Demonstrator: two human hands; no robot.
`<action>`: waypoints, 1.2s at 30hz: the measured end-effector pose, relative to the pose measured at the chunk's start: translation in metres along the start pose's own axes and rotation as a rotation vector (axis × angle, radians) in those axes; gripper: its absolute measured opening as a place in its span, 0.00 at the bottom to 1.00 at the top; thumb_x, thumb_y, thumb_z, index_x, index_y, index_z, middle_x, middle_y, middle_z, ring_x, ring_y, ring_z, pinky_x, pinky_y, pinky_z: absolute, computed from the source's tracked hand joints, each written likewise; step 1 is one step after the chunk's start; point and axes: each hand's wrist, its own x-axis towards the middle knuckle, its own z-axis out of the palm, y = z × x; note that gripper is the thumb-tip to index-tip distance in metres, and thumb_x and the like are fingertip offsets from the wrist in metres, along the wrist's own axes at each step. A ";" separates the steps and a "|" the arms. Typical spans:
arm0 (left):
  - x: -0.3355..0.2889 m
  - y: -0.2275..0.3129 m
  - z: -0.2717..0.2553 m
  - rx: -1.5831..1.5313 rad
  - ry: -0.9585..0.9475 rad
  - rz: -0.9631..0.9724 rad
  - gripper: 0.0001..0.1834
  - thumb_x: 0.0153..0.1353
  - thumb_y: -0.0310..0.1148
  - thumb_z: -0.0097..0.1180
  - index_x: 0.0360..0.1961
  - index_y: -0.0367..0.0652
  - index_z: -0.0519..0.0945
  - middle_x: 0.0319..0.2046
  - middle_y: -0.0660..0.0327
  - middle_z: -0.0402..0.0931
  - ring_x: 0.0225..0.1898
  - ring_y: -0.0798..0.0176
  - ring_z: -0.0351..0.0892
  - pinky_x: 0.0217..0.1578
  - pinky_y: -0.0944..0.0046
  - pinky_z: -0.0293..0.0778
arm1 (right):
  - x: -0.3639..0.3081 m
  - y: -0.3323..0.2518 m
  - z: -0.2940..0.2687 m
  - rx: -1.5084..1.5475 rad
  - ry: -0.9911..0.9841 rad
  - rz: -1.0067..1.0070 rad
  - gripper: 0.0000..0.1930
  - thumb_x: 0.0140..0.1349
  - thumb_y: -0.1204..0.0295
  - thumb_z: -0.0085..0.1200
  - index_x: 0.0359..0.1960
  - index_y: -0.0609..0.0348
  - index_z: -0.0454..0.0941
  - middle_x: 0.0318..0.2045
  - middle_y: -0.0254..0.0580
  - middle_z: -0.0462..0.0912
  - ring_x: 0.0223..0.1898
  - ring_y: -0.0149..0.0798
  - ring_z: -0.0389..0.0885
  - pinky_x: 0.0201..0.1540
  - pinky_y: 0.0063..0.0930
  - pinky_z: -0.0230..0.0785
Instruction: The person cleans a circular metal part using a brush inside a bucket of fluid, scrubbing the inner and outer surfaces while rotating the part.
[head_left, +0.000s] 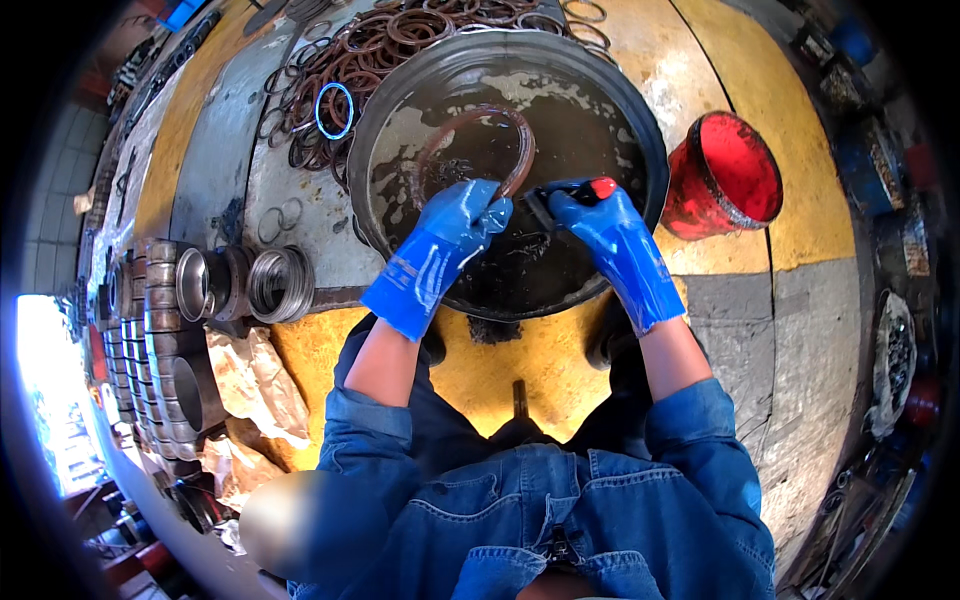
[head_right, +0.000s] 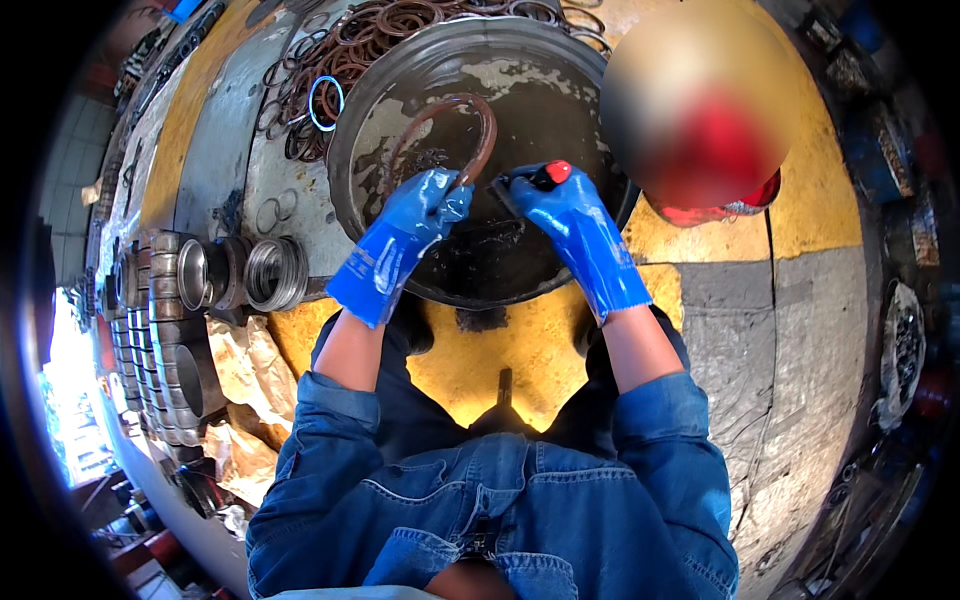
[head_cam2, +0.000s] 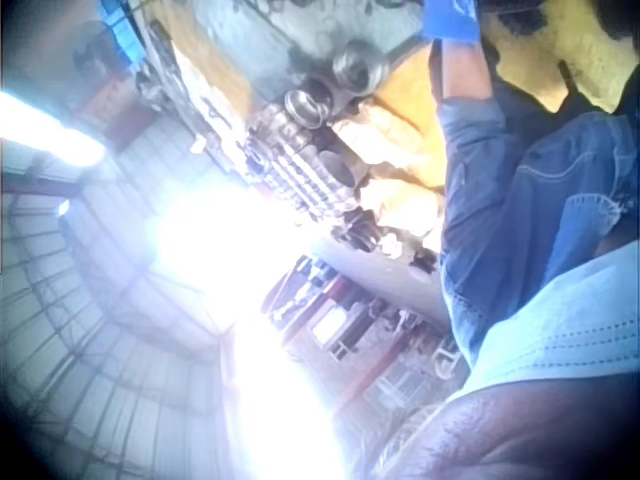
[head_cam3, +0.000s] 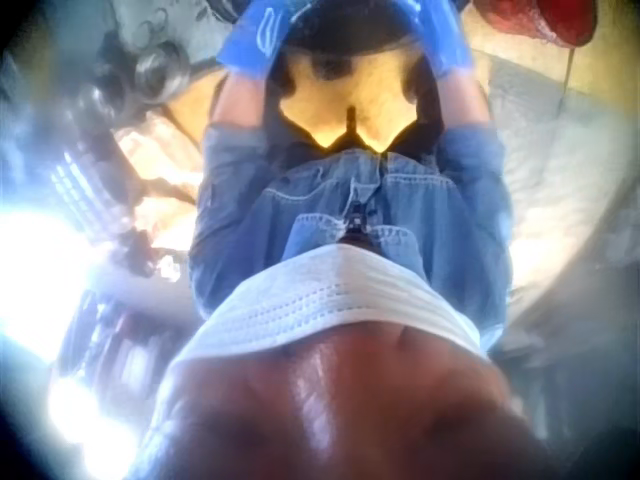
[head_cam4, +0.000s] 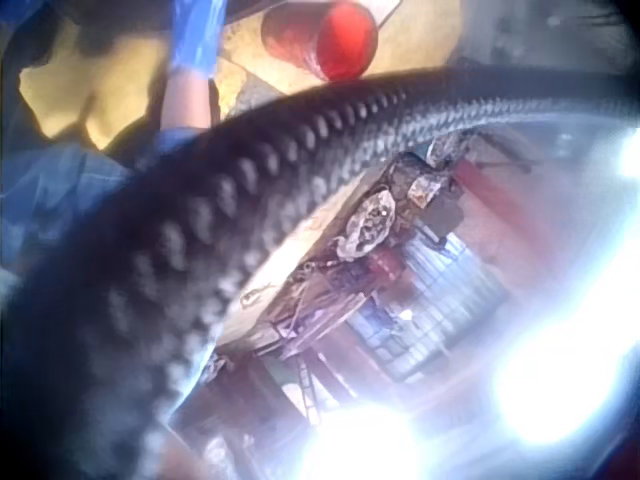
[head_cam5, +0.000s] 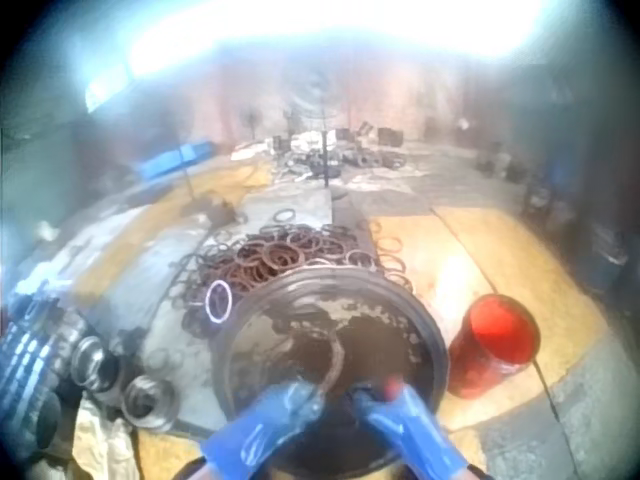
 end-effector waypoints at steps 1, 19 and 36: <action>0.004 0.003 0.002 0.225 0.019 0.105 0.13 0.70 0.40 0.51 0.35 0.44 0.81 0.23 0.57 0.79 0.23 0.52 0.78 0.26 0.55 0.71 | -0.002 -0.008 -0.005 -0.058 0.026 0.014 0.14 0.62 0.68 0.60 0.45 0.61 0.87 0.35 0.39 0.89 0.37 0.30 0.84 0.44 0.27 0.75; 0.008 0.027 0.011 0.948 -0.447 -0.183 0.12 0.63 0.38 0.59 0.45 0.49 0.86 0.41 0.54 0.87 0.45 0.48 0.86 0.47 0.49 0.80 | -0.004 0.009 -0.007 -0.124 -0.138 -0.844 0.15 0.60 0.81 0.64 0.50 0.60 0.85 0.45 0.45 0.88 0.40 0.39 0.88 0.47 0.30 0.79; -0.034 0.077 0.031 0.932 -0.580 0.111 0.10 0.62 0.43 0.60 0.36 0.51 0.86 0.28 0.56 0.85 0.31 0.50 0.87 0.33 0.49 0.81 | 0.036 0.027 -0.008 0.105 0.404 -0.610 0.12 0.61 0.79 0.64 0.46 0.59 0.87 0.43 0.41 0.89 0.45 0.33 0.87 0.51 0.27 0.78</action>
